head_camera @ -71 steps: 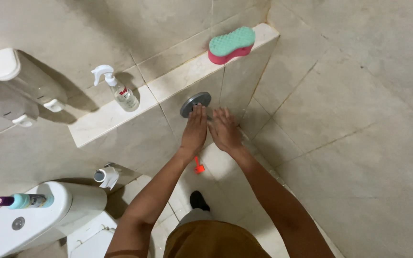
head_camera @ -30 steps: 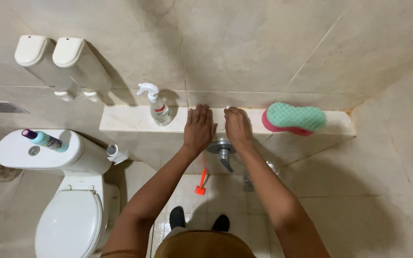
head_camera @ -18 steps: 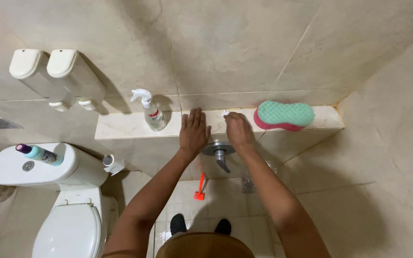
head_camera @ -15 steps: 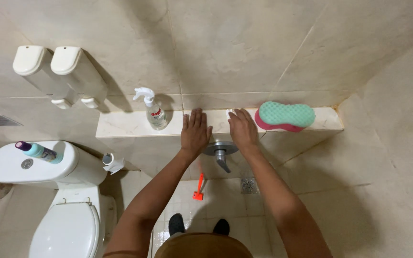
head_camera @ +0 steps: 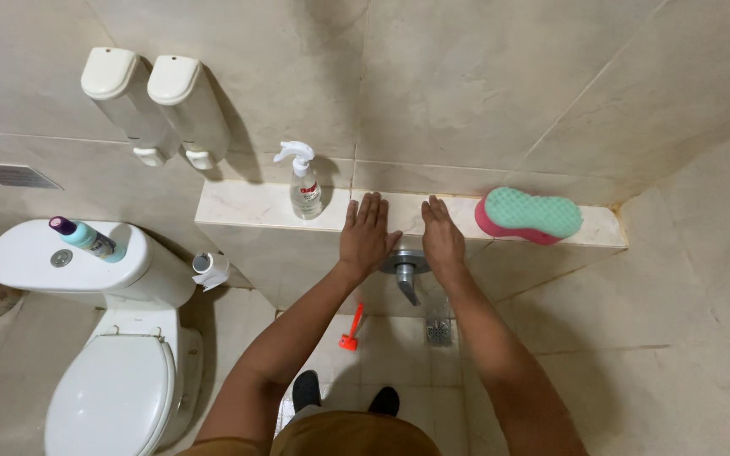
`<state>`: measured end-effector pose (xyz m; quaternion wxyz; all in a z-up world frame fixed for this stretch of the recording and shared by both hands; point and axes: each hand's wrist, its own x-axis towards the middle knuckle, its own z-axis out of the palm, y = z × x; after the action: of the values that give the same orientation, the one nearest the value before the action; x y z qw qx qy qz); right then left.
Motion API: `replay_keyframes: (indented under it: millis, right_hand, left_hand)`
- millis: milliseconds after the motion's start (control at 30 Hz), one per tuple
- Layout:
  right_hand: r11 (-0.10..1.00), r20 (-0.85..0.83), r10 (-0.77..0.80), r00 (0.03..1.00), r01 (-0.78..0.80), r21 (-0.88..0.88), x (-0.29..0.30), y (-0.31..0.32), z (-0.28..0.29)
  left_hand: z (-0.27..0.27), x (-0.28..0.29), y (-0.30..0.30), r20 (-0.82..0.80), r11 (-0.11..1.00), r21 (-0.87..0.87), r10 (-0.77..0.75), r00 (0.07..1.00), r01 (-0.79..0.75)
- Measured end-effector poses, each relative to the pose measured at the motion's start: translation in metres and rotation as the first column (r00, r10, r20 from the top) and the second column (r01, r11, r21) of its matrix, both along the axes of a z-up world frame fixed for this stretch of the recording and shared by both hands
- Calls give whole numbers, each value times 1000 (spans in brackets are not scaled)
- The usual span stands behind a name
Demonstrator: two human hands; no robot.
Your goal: The person pulls back a shower curtain, tears off a piece of toilet paper, and wipes the shower floor and a tiled shelf with it. The person also moves a spray bottle and a sponge on the shelf while cleaning.
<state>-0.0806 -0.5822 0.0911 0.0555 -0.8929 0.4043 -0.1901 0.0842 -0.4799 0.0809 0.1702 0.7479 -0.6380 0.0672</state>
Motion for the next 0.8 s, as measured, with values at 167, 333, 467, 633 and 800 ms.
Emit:
replay_keyframes:
  millis: [167, 333, 467, 633, 800]
  right_hand:
    - [999, 19, -37, 999, 37, 13, 7, -2, -6]
    - [1000, 1, -15, 1000, 15, 25, 38, 14, 3]
    - [997, -5, 78, 997, -78, 14, 49, 27, 11]
    - [990, -21, 132, 991, -133, -47, 33, 23, -6]
    - [998, -14, 40, 999, -41, -56, 8, 10, -3]
  left_hand:
    - [3, 7, 5, -28, 1000, 27, 2, 1000, -1]
    - [6, 14, 11, -58, 997, 77, 7, 998, -2]
    - [2, 16, 13, -77, 998, 64, 0, 997, 5]
    - [-2, 14, 11, -47, 999, 47, -8, 999, 10]
    - [5, 1, -1, -48, 998, 66, 7, 999, -4]
